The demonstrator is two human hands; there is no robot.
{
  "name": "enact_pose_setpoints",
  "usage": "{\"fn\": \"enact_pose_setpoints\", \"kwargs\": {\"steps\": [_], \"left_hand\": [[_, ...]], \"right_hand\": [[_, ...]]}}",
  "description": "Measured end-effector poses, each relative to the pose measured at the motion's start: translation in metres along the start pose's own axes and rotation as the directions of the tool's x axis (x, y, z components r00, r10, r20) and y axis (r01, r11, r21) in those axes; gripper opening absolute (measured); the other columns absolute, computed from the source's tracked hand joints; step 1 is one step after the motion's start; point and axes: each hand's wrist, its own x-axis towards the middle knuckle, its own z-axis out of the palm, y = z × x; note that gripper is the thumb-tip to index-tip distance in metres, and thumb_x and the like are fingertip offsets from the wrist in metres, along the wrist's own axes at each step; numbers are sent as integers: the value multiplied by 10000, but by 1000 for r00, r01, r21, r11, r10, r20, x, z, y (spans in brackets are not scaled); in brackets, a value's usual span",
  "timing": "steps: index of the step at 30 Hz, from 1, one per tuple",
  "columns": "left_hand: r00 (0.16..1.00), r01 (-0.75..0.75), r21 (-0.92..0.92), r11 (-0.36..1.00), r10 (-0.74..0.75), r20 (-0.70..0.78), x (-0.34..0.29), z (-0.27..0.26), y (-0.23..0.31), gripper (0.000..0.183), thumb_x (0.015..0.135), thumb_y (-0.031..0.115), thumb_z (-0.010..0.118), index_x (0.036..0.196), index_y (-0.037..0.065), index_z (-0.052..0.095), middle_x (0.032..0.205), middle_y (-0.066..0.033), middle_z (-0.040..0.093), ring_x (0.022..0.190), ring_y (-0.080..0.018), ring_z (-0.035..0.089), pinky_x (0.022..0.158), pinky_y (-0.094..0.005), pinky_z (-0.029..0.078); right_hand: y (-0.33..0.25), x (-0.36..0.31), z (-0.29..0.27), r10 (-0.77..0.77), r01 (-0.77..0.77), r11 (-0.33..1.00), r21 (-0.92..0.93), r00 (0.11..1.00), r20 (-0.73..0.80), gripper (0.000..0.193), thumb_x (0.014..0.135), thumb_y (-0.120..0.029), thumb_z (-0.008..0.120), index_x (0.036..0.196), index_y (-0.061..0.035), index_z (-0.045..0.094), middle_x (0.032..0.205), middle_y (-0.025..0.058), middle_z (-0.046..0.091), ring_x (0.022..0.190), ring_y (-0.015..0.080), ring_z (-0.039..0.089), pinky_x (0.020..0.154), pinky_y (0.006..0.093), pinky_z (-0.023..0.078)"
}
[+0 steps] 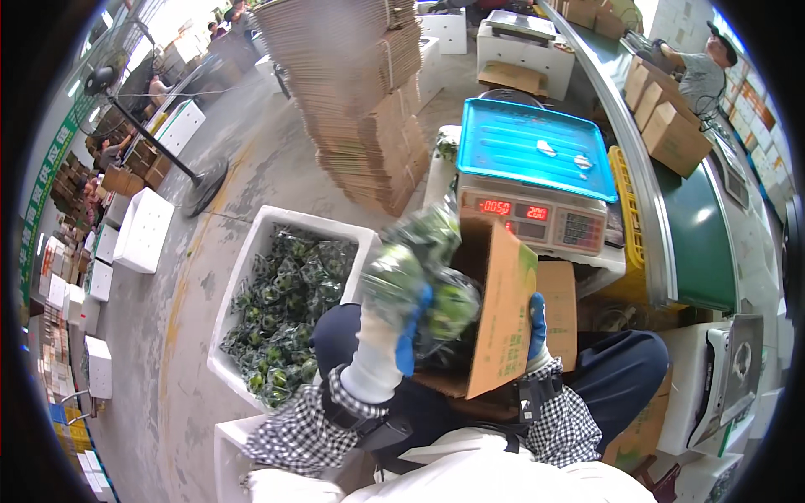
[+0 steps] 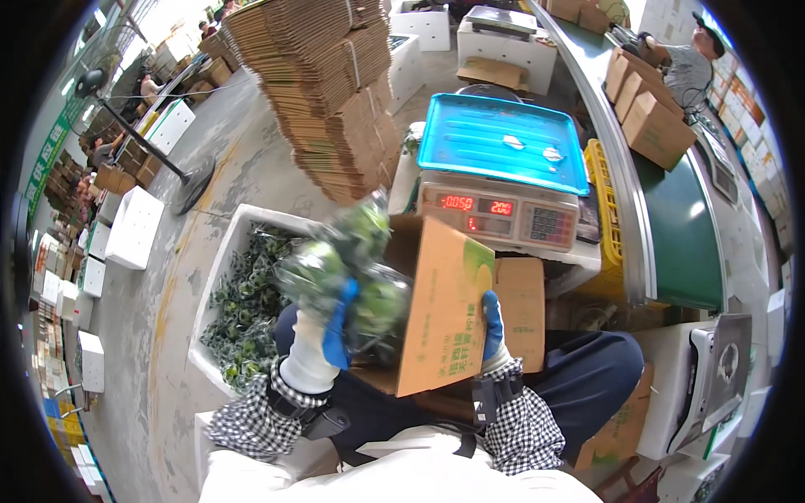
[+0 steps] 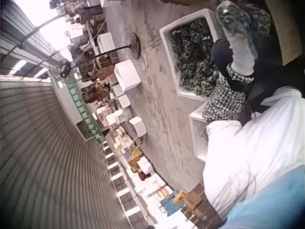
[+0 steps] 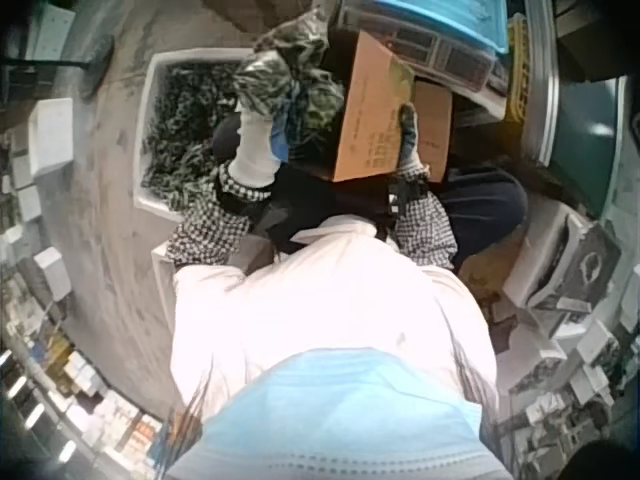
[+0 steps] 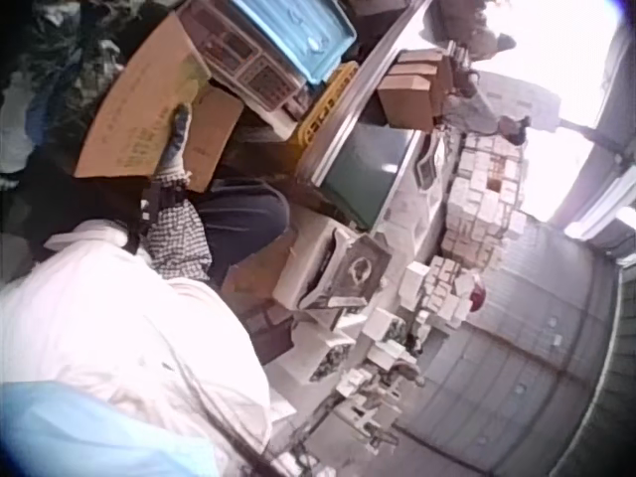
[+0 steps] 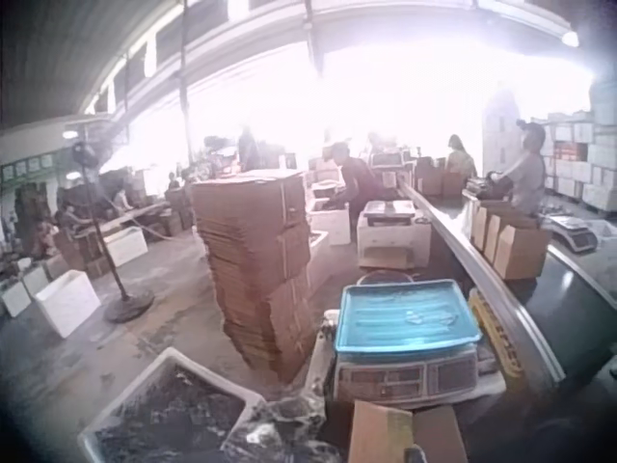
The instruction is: The person cuts a strap on a box with a utility knife, places the box on a scale, and fills it with bagged produce from a bin. They then place the filled box on a conveyor belt and repeat the process with another box.
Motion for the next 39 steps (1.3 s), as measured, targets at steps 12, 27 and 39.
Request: {"fn": "enact_pose_setpoints", "kwargs": {"steps": [12,27,39], "left_hand": [[638,-206,851,483,-593,491,58,45,143,714,663,181,780,1267,26,434,1124,-175,557,932,-236,595,811,-300,469],[699,-446,864,234,-513,499,61,82,108,775,728,344,689,1285,-74,351,1268,-305,384,1199,-348,420,974,-350,378],[990,129,-150,980,-118,81,108,29,56,343,939,181,428,1236,19,483,1097,-109,602,979,-176,576,876,-349,466]], "right_hand": [[-14,-12,0,133,-151,986,72,968,213,635,869,-484,498,1344,-85,364,1260,133,508,1068,283,553,904,443,456],[-13,-4,-7,117,-147,984,104,961,250,666,861,-503,507,1360,-93,343,1301,143,471,1134,301,517,943,478,430],[-53,6,8,-191,185,982,50,958,212,666,832,-593,482,1296,-117,436,1198,96,558,1022,270,580,878,419,484]]}}
